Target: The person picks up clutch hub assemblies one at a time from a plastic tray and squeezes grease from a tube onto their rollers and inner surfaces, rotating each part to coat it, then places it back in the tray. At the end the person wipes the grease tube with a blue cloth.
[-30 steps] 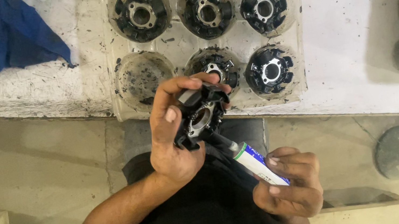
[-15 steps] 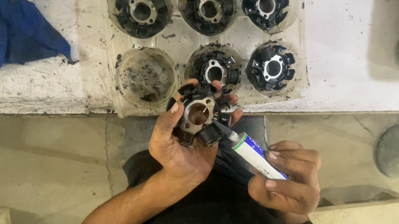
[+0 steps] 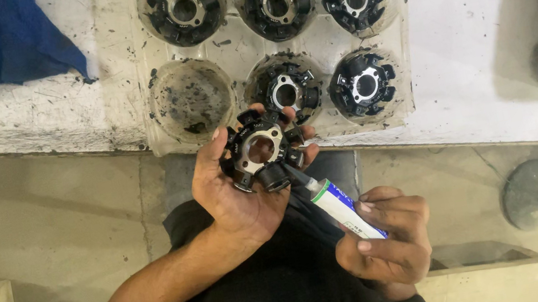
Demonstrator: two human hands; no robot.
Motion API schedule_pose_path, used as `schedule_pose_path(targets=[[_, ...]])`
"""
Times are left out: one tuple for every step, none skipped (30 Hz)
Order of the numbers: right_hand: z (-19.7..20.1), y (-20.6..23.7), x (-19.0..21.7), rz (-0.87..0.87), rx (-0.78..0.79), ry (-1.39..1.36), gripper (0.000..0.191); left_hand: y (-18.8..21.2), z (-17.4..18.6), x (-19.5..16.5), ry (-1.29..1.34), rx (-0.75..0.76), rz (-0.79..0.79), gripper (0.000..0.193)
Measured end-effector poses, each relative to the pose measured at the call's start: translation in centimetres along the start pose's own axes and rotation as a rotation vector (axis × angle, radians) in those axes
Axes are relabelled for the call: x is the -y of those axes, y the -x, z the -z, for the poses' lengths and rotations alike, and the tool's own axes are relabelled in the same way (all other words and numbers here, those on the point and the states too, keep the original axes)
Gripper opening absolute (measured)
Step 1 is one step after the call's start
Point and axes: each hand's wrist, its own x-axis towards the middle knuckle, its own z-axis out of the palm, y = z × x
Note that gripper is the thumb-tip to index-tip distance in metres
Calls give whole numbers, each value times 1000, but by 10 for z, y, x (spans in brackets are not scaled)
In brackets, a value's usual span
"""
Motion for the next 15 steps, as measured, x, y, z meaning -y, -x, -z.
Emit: schedule_pose_path(targets=[[-1,0,1,-14,-1,1,29,0,0,0,0,2,2,51],[-1,0,1,-28,-3,3,30,1,0,-1,0,4,5,51],[-2,0,2,-27,-1,-1,31,1,0,-1,3,2,12,51],[-3,-1,2,-25,-1,-4,33,1,-1,-1,5,0,20,51],[-3,-1,2,-25,0,-7,34,1,-1,-2,8,-2,27,51],[-3,-3,2,-25,3,-9,35,1,-2,-2,16,-8,36,51],[-3,-4,1,-24,5,-12,35,1,-3,-2,23,-14,45,51],[-3,-5,1,-23,7,-15,36,1,-3,-2,31,-19,54,52],[-3,-6,1,-14,5,-20,36,0,-3,-3,17,-23,50,53],[-3,-6,1,-6,3,-27,36,0,-3,-3,2,-27,46,53],[-3,-6,1,3,1,-34,36,-1,-2,-4,-12,-31,42,54],[-3,-5,2,-40,-21,-56,37,0,0,-7,-55,-29,27,55],[-4,-4,3,-83,-45,-78,37,0,2,-11,-99,-26,13,57],[-5,-2,3,-123,-68,-98,37,-1,5,-17,-141,-22,0,58],[-6,-1,3,-127,-129,-120,36,-4,8,-25,-241,47,-82,57]])
